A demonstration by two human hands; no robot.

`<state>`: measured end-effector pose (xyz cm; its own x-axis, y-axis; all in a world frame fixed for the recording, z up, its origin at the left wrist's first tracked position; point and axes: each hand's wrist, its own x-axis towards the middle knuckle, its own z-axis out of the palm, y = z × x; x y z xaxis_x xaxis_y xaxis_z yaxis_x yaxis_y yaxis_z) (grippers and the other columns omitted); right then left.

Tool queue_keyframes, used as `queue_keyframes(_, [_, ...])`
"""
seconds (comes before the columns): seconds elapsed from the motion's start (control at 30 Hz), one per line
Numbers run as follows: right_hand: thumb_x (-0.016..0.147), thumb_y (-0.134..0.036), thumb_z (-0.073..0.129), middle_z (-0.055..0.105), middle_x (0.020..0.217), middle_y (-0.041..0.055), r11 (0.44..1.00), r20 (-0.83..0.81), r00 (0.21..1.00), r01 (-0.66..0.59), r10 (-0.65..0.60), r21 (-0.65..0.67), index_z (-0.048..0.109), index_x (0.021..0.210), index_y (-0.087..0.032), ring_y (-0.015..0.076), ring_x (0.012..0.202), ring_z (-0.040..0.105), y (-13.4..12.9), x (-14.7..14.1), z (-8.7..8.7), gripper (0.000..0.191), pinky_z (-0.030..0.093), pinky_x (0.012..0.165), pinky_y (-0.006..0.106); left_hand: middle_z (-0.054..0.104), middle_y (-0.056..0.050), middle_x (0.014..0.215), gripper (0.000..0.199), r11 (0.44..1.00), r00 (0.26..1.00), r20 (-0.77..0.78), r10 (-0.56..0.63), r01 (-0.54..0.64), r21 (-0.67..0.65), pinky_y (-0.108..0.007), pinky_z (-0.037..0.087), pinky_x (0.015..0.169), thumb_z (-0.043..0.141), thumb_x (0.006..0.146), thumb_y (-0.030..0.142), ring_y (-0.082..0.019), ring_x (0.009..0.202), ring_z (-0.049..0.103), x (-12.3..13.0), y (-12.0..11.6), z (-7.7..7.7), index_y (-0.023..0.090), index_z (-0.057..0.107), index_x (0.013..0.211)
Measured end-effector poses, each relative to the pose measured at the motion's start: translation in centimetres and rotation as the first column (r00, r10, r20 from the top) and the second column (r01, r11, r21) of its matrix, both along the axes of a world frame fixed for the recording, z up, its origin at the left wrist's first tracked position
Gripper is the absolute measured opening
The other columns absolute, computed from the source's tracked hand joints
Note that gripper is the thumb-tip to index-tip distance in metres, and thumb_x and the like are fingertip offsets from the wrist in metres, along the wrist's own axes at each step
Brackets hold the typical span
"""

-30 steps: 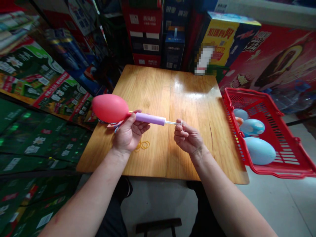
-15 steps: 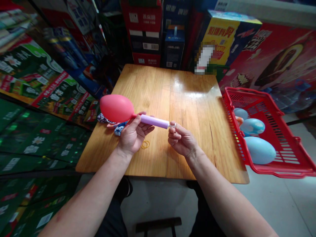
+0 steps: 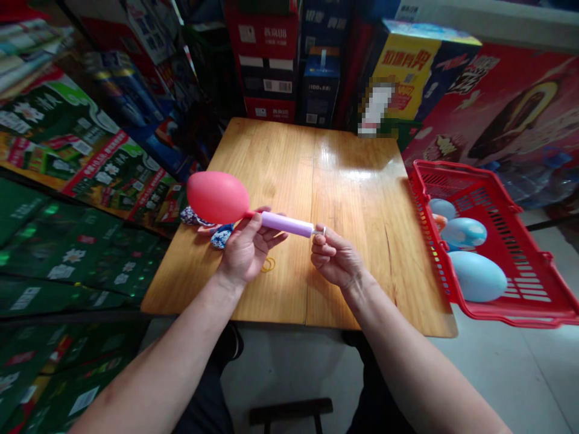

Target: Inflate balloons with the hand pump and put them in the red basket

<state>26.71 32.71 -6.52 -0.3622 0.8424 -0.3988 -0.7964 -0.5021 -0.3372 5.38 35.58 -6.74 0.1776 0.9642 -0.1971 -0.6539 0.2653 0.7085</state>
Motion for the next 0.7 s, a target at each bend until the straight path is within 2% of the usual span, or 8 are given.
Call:
queue_keyframes(0.17, [0.096, -0.016, 0.072, 0.067, 0.072, -0.0053, 1.0, -0.003, 1.0, -0.002, 0.002, 0.017, 0.067, 0.101, -0.018, 0.0027, 0.047, 0.047, 0.0, -0.5, -0.6, 0.008, 0.043, 0.047, 0.012, 0.081, -0.009, 0.11, 0.025, 0.999, 1.0, -0.006, 0.019, -0.019, -0.034, -0.036, 0.063, 0.087, 0.072, 0.097, 0.039, -0.023, 0.101, 0.078, 0.2, 0.2, -0.3, 0.023, 0.073, 0.116])
queue_keyframes(0.3, [0.097, -0.015, 0.07, 0.068, 0.072, -0.0047, 0.999, 0.013, 0.999, -0.031, 0.03, 0.03, 0.067, 0.101, -0.018, 0.0026, 0.047, 0.048, 0.5, 0.8, -0.2, 0.006, 0.042, 0.047, 0.011, 0.081, -0.008, 0.106, 0.023, 0.998, 0.999, -0.01, 0.032, -0.032, -0.055, -0.033, 0.063, 0.085, 0.072, 0.096, 0.037, -0.021, 0.095, 0.078, -0.7, 0.7, 0.0, 0.022, 0.074, 0.113])
queue_keyframes(0.47, [0.1, -0.013, 0.063, 0.066, 0.069, -0.0062, 0.999, -0.051, 0.998, 0.026, -0.024, 0.045, 0.066, 0.097, -0.017, 0.0009, 0.044, 0.046, 1.0, 2.3, 0.6, 0.006, 0.04, 0.046, 0.01, 0.081, -0.007, 0.108, 0.022, 0.989, 0.989, -0.026, 0.147, -0.147, 0.03, -0.034, 0.064, 0.087, 0.074, 0.096, 0.038, -0.022, 0.1, 0.078, -2.0, 1.3, 0.5, 0.024, 0.074, 0.113])
queue_keyframes(0.63, [0.094, -0.015, 0.073, 0.068, 0.069, -0.0059, 0.999, -0.002, 1.0, -0.018, 0.018, 0.033, 0.066, 0.099, -0.018, 0.0016, 0.045, 0.046, 0.6, 0.9, -0.2, 0.009, 0.04, 0.045, 0.011, 0.08, -0.011, 0.117, 0.03, 1.0, 0.999, -0.039, -0.021, 0.022, 0.019, -0.043, 0.064, 0.089, 0.074, 0.095, 0.042, -0.025, 0.1, 0.079, -0.7, 0.3, 0.1, 0.023, 0.071, 0.118])
queue_keyframes(0.7, [0.093, -0.015, 0.075, 0.069, 0.071, -0.0052, 0.999, -0.005, 1.0, -0.03, 0.031, 0.043, 0.066, 0.101, -0.017, 0.0018, 0.046, 0.047, 0.4, 0.4, -0.7, 0.013, 0.041, 0.046, 0.011, 0.08, -0.011, 0.116, 0.03, 1.0, 0.999, -0.037, -0.022, 0.023, 0.004, -0.041, 0.064, 0.088, 0.074, 0.096, 0.041, -0.024, 0.099, 0.079, -0.1, 0.0, -0.2, 0.022, 0.072, 0.118])
